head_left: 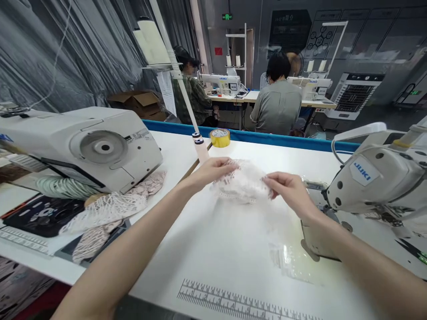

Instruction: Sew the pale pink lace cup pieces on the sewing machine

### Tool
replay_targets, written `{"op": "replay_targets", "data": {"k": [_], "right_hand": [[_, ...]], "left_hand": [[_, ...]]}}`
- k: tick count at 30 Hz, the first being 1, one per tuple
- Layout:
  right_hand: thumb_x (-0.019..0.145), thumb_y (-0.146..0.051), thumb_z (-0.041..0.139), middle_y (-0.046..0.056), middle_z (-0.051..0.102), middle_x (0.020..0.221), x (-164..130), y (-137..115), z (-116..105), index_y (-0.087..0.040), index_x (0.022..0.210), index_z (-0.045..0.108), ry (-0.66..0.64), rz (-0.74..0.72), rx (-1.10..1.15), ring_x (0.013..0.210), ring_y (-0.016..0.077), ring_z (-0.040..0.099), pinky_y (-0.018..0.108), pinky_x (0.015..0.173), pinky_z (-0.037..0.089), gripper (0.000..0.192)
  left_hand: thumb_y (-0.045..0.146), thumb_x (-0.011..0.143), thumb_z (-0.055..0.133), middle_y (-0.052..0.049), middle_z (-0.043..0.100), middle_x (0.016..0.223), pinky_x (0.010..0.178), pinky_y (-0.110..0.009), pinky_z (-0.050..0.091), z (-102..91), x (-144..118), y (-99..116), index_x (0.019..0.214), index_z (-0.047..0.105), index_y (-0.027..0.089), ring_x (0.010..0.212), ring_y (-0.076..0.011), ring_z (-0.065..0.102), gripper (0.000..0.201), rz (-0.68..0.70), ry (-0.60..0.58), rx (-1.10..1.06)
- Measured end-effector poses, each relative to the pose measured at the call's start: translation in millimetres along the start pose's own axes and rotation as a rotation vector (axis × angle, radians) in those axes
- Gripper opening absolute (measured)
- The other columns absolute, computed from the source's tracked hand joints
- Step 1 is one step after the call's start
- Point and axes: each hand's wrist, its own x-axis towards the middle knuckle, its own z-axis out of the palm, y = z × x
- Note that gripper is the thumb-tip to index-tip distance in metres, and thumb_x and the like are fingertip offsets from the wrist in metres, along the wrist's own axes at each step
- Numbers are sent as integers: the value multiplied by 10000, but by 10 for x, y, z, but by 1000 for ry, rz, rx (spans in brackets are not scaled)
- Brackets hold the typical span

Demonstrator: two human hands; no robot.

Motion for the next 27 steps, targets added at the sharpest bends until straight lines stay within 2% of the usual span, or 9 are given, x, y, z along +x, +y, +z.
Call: {"op": "replay_targets", "data": {"k": [4,7,11,14,17,19,21,23,27], "right_hand": [[789,-414,561,20,631,690,423,268,32,-176,799,685,97,0,-162,594,145,538,282,575,435,269],[774,-383,559,12,617,646,559,407,30,-189,755,690,134,27,-265,598,153,525,282,576,393,235],[792,-376,531,4,638,673,557,452,10,-220,795,709,180,59,-355,639,162,544,275,590,368,236],[802,-360,520,3,649,689,550,470,5,-232,808,713,201,80,-412,658,170,559,272,575,353,231],[807,-339,525,0,639,672,575,497,13,-233,842,710,210,77,-459,646,174,558,270,554,339,216],[822,-313,517,3,644,702,562,487,13,-229,936,697,218,53,-479,665,177,564,273,569,350,230],[842,-273,502,10,659,771,469,438,-10,-221,1055,661,225,17,-492,710,175,576,277,611,374,270],[852,-228,502,7,670,843,259,359,-64,-219,1116,628,205,-27,-497,748,157,587,269,660,397,292],[825,-169,565,-52,677,903,-449,219,-233,-256,985,653,35,-151,-517,787,102,609,202,685,422,202]], "left_hand": [[413,739,632,34,446,536,492,-233,271,109,486,-103,590,509,154,518,-95,395,323,3,88,128],[345,747,608,30,460,506,516,-243,271,188,630,-215,569,525,153,525,-108,406,274,2,131,240],[375,850,468,14,524,564,543,-242,298,228,610,-282,616,546,163,569,-124,446,326,20,171,357],[377,854,466,-9,598,652,568,-245,331,232,565,-289,687,597,175,632,-153,513,293,13,215,464],[333,817,511,-39,652,766,616,-271,361,239,500,-281,860,653,197,740,-208,579,201,15,296,611],[287,822,486,-73,666,896,676,-306,381,245,429,-251,995,643,201,870,-254,593,249,58,358,713],[244,840,431,-115,643,1054,750,-349,392,252,337,-191,1070,621,186,1013,-292,568,304,134,399,788],[234,859,387,-133,640,1089,801,-392,393,266,237,-111,1038,631,172,1024,-307,575,309,219,399,819],[347,902,406,-52,702,892,742,-391,421,394,36,25,938,632,228,869,-271,641,258,568,544,903]]}}
